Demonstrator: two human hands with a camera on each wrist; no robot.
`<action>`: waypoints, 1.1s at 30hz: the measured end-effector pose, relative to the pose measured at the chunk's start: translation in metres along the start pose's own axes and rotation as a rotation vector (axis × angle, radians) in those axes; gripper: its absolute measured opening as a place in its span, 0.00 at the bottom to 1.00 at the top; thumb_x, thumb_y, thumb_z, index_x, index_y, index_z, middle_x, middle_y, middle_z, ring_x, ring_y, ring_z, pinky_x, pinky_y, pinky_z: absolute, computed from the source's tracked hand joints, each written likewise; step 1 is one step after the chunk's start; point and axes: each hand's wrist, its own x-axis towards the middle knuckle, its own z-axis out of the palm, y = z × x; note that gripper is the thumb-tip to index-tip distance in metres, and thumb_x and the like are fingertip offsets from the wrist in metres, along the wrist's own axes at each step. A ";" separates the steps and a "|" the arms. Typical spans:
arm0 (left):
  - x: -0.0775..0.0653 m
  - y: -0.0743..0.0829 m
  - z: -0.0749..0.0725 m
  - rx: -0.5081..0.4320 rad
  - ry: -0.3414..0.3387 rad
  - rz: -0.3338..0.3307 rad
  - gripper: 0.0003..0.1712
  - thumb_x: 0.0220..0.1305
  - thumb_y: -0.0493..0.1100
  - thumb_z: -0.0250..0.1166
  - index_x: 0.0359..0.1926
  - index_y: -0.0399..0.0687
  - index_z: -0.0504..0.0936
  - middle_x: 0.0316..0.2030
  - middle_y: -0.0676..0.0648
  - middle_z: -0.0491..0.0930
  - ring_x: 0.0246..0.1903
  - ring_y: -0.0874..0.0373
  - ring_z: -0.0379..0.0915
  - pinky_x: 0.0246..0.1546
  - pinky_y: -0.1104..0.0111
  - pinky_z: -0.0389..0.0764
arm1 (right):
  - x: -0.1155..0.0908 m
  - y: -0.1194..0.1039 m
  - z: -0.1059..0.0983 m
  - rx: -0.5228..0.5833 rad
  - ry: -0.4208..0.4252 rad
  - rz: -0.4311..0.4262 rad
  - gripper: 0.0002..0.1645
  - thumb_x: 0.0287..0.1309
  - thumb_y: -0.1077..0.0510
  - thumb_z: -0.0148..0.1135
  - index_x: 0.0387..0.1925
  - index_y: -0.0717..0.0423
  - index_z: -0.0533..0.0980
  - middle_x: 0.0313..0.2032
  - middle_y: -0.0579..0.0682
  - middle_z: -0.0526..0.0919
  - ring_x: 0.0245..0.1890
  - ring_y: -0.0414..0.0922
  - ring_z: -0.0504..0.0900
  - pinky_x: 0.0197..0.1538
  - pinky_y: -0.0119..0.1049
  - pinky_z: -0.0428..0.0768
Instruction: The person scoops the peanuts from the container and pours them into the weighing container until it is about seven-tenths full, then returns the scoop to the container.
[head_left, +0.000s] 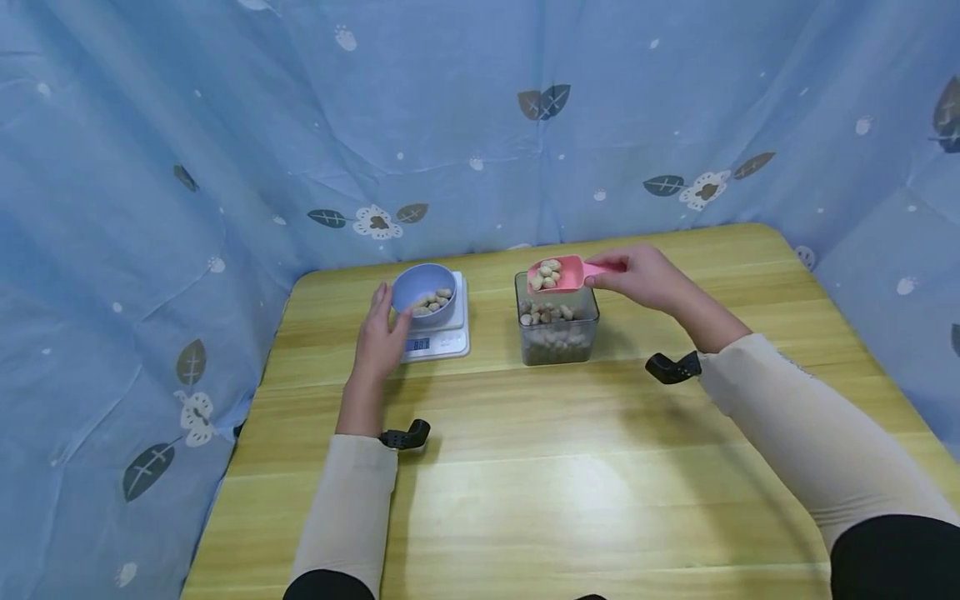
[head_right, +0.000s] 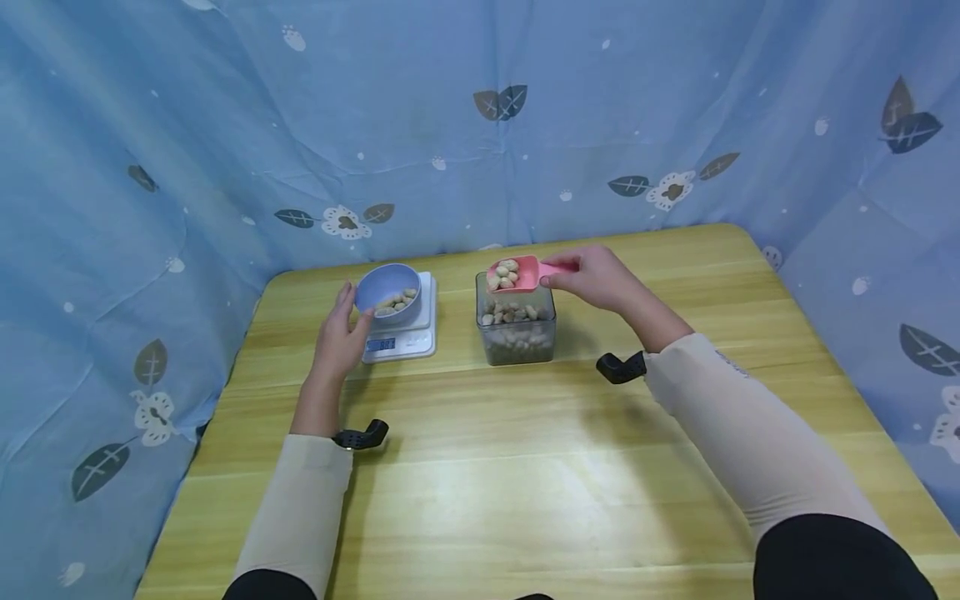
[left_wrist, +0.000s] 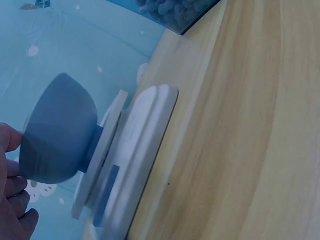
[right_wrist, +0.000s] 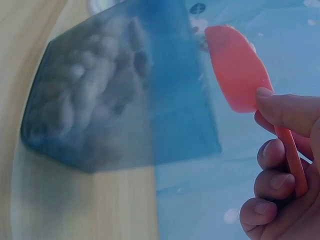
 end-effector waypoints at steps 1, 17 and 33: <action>0.000 -0.003 -0.001 0.000 -0.002 -0.005 0.38 0.75 0.57 0.48 0.78 0.50 0.48 0.79 0.53 0.39 0.77 0.44 0.40 0.74 0.44 0.48 | 0.002 -0.004 0.002 0.014 0.000 -0.002 0.31 0.62 0.41 0.64 0.60 0.53 0.78 0.54 0.57 0.83 0.45 0.50 0.80 0.44 0.42 0.78; -0.002 -0.008 -0.005 -0.020 0.011 -0.044 0.39 0.74 0.55 0.50 0.78 0.48 0.49 0.78 0.51 0.44 0.77 0.48 0.41 0.76 0.50 0.47 | 0.062 -0.083 0.065 0.076 -0.025 -0.112 0.26 0.65 0.46 0.62 0.61 0.52 0.77 0.54 0.52 0.83 0.47 0.46 0.79 0.50 0.42 0.79; 0.005 0.001 0.002 -0.045 0.001 -0.053 0.38 0.74 0.55 0.50 0.78 0.47 0.49 0.78 0.50 0.45 0.77 0.49 0.42 0.76 0.54 0.47 | 0.097 -0.117 0.114 -0.249 -0.038 -0.051 0.24 0.63 0.56 0.55 0.60 0.51 0.78 0.48 0.52 0.84 0.26 0.45 0.69 0.29 0.36 0.67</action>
